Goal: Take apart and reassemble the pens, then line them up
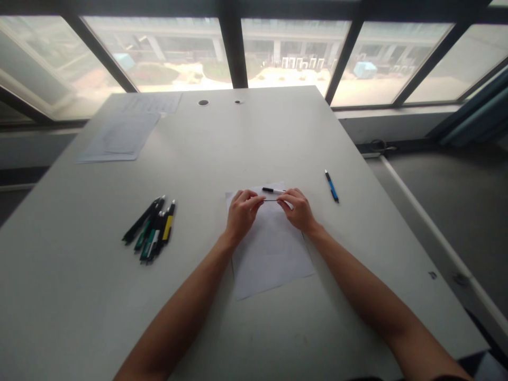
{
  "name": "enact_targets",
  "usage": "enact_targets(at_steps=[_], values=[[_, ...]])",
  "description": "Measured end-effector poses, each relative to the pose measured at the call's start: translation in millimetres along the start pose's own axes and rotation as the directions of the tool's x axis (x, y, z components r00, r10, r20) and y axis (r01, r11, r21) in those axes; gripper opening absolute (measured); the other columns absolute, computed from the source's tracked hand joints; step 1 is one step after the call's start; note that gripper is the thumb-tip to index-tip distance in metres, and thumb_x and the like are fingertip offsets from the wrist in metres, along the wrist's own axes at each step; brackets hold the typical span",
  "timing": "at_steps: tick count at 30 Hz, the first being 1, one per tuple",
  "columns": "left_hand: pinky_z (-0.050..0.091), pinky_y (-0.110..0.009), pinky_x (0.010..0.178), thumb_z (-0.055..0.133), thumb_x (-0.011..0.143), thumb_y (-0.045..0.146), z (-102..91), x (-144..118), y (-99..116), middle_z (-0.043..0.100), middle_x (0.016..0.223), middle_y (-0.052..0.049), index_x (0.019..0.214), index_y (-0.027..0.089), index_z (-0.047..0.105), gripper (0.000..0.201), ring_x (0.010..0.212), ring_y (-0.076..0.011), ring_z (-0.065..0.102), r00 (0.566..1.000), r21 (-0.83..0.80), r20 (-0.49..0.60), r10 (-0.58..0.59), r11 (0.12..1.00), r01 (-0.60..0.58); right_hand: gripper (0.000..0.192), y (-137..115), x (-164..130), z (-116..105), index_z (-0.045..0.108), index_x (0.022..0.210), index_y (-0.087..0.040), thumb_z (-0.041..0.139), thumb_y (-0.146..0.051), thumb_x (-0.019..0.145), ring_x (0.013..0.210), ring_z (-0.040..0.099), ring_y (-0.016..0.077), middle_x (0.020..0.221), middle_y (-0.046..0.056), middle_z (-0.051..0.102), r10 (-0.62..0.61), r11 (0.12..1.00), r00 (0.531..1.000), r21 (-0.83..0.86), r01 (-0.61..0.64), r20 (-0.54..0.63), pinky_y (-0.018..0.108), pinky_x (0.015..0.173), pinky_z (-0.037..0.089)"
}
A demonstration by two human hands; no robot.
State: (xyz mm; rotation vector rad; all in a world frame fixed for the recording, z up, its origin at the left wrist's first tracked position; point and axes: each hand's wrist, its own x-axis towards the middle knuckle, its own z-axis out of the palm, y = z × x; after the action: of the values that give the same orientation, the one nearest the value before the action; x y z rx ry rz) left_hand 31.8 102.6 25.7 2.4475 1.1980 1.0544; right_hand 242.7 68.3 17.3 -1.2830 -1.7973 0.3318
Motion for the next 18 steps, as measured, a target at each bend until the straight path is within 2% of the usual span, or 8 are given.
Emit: enact_targets(at_steps=[2, 5, 10, 11, 13, 15, 18], values=[[0.049, -0.036, 0.085, 0.058, 0.096, 0.034, -2.2, 1, 4, 0.067, 0.097, -0.006, 0.113, 0.025, 0.071, 0.023, 0.093, -0.0215, 0.057, 1.0, -0.011, -0.013, 0.007, 1.0, -0.007, 0.016, 0, 0, 0, 0.072, 0.091, -0.025, 0.057, -0.026, 0.096, 0.093, 0.059, 0.0218, 0.091, 0.005, 0.068, 0.003, 1.0, 1.0, 0.011, -0.003, -0.002, 0.037, 0.086, 0.049], [0.049, -0.036, 0.09, 0.054, 0.098, 0.033, -6.8, 3, 12, 0.068, 0.104, -0.007, 0.123, 0.023, 0.064, 0.029, 0.098, -0.0206, 0.059, 0.993, -0.063, -0.11, -0.032, 0.998, 0.026, 0.017, 1, 0, 0, 0.071, 0.089, -0.024, 0.057, -0.026, 0.096, 0.092, 0.059, 0.0219, 0.09, 0.005, 0.068, 0.013, 1.0, 0.999, 0.015, -0.012, -0.033, 0.037, 0.087, 0.049], [0.05, -0.029, 0.072, 0.043, 0.102, 0.03, -17.0, 10, 14, 0.068, 0.1, -0.006, 0.122, 0.021, 0.06, 0.027, 0.084, -0.0158, 0.062, 0.929, -0.174, -0.272, -0.25, 0.963, 0.208, 0.018, 4, 0, 0, 0.07, 0.087, -0.023, 0.056, -0.028, 0.096, 0.089, 0.058, 0.0223, 0.087, 0.006, 0.068, 0.081, 0.997, 0.99, 0.007, -0.081, -0.117, 0.038, 0.083, 0.049], [0.05, -0.03, 0.072, 0.045, 0.101, 0.03, -19.1, 12, 10, 0.069, 0.099, -0.006, 0.119, 0.021, 0.061, 0.026, 0.082, -0.0159, 0.062, 0.925, -0.159, -0.271, -0.267, 0.96, 0.231, 0.018, 4, 0, 0, 0.07, 0.086, -0.023, 0.055, -0.028, 0.096, 0.088, 0.058, 0.0223, 0.086, 0.006, 0.068, 0.096, 0.995, 0.986, 0.007, -0.096, -0.138, 0.038, 0.082, 0.049], [0.05, -0.034, 0.078, 0.051, 0.098, 0.027, -22.2, 15, 1, 0.069, 0.098, -0.006, 0.113, 0.021, 0.066, 0.022, 0.081, -0.018, 0.061, 0.948, -0.072, -0.21, -0.239, 0.971, 0.229, 0.018, 6, 0, 1, 0.069, 0.086, -0.022, 0.055, -0.027, 0.096, 0.086, 0.058, 0.0222, 0.085, 0.006, 0.067, 0.12, 0.993, 0.978, 0.008, -0.12, -0.169, 0.037, 0.08, 0.048], [0.049, -0.04, 0.085, 0.056, 0.094, 0.024, -23.3, 15, -10, 0.069, 0.098, -0.007, 0.11, 0.022, 0.07, 0.021, 0.087, -0.0221, 0.059, 0.979, 0.047, -0.103, -0.176, 0.982, 0.181, 0.018, 7, 0, 1, 0.069, 0.085, -0.022, 0.055, -0.027, 0.095, 0.085, 0.057, 0.0219, 0.084, 0.006, 0.067, 0.128, 0.992, 0.974, 0.011, -0.128, -0.186, 0.037, 0.079, 0.048], [0.048, -0.042, 0.087, 0.059, 0.092, 0.023, -19.8, 13, -21, 0.068, 0.102, -0.009, 0.115, 0.025, 0.071, 0.026, 0.095, -0.0263, 0.056, 0.992, 0.166, -0.012, -0.127, 0.978, 0.128, 0.018, 7, 0, 2, 0.068, 0.085, -0.022, 0.055, -0.026, 0.095, 0.084, 0.057, 0.0218, 0.084, 0.006, 0.067, 0.127, 0.992, 0.974, 0.013, -0.127, -0.19, 0.036, 0.078, 0.048]])
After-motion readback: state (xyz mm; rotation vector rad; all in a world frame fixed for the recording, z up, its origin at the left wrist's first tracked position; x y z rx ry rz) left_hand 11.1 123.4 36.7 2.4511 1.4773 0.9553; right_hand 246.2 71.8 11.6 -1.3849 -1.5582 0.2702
